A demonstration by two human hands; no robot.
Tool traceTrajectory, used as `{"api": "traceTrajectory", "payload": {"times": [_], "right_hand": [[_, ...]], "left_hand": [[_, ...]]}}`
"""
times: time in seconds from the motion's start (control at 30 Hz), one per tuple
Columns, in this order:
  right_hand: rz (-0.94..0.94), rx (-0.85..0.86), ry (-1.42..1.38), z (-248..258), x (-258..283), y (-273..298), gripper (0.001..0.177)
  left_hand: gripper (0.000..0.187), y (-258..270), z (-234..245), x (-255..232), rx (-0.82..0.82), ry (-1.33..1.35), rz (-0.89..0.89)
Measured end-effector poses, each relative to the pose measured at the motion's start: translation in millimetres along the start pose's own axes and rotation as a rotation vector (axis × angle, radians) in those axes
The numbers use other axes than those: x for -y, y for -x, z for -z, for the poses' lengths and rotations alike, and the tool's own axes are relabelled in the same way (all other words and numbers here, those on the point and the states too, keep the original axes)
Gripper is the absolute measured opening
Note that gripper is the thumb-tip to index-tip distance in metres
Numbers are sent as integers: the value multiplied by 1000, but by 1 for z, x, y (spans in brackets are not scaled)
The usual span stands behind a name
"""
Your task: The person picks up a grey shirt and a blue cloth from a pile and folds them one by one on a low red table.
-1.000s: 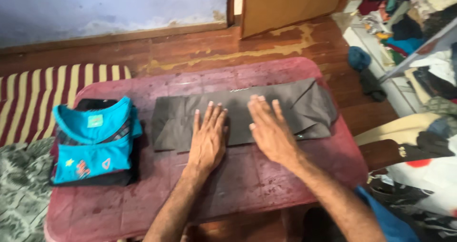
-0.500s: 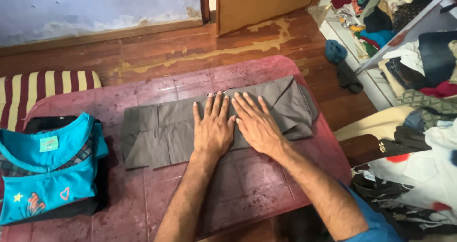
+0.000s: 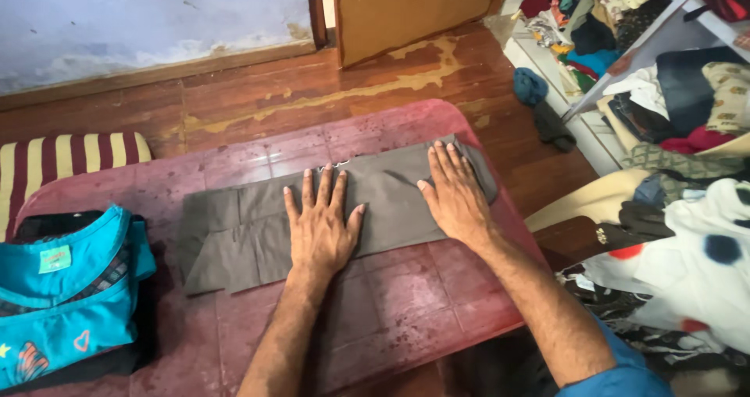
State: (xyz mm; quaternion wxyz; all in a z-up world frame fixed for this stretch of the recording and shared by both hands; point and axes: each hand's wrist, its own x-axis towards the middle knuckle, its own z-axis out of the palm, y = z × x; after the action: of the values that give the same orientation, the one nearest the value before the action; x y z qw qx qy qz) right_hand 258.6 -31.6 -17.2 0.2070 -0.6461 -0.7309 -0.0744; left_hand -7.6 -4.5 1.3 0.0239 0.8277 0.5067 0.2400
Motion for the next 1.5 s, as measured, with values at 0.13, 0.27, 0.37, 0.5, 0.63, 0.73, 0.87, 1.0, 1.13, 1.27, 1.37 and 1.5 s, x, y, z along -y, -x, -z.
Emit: {"api": "traceTrajectory", "payload": {"times": [0.13, 0.27, 0.37, 0.5, 0.63, 0.73, 0.87, 1.0, 1.13, 1.27, 1.37, 1.5], "right_hand": [[-15, 25, -12, 5, 8, 4, 66], [-20, 75, -36, 19, 32, 13, 65], [-27, 115, -39, 30, 40, 16, 59], [-30, 79, 31, 32, 46, 16, 55], [80, -24, 70, 18, 36, 13, 50], [160, -13, -30, 13, 26, 12, 69], [74, 157, 196, 21, 19, 12, 65], [23, 108, 167, 22, 12, 13, 63], [-73, 58, 106, 31, 0, 4, 62], [-63, -3, 201, 35, 5, 4, 59], [93, -49, -97, 18, 18, 6, 54], [97, 16, -337, -1, 18, 10, 49]], "left_hand": [[68, 9, 2, 1, 25, -15, 6], [68, 25, 12, 8, 17, -50, -46], [70, 36, 21, 5, 9, -43, -57], [65, 23, 14, -26, 98, -133, 19], [59, -6, -25, -78, -10, 196, -197], [59, -17, -47, -107, 18, 288, -216], [60, -13, -48, -106, -5, 327, -148], [63, -10, -43, -109, 15, 247, -84], [66, -12, -42, -109, 17, 195, -89], [65, -9, -51, -105, 13, 178, -105], [62, -8, -63, -100, 3, 168, -124], [60, -3, -65, -91, -46, 241, -24]]}}
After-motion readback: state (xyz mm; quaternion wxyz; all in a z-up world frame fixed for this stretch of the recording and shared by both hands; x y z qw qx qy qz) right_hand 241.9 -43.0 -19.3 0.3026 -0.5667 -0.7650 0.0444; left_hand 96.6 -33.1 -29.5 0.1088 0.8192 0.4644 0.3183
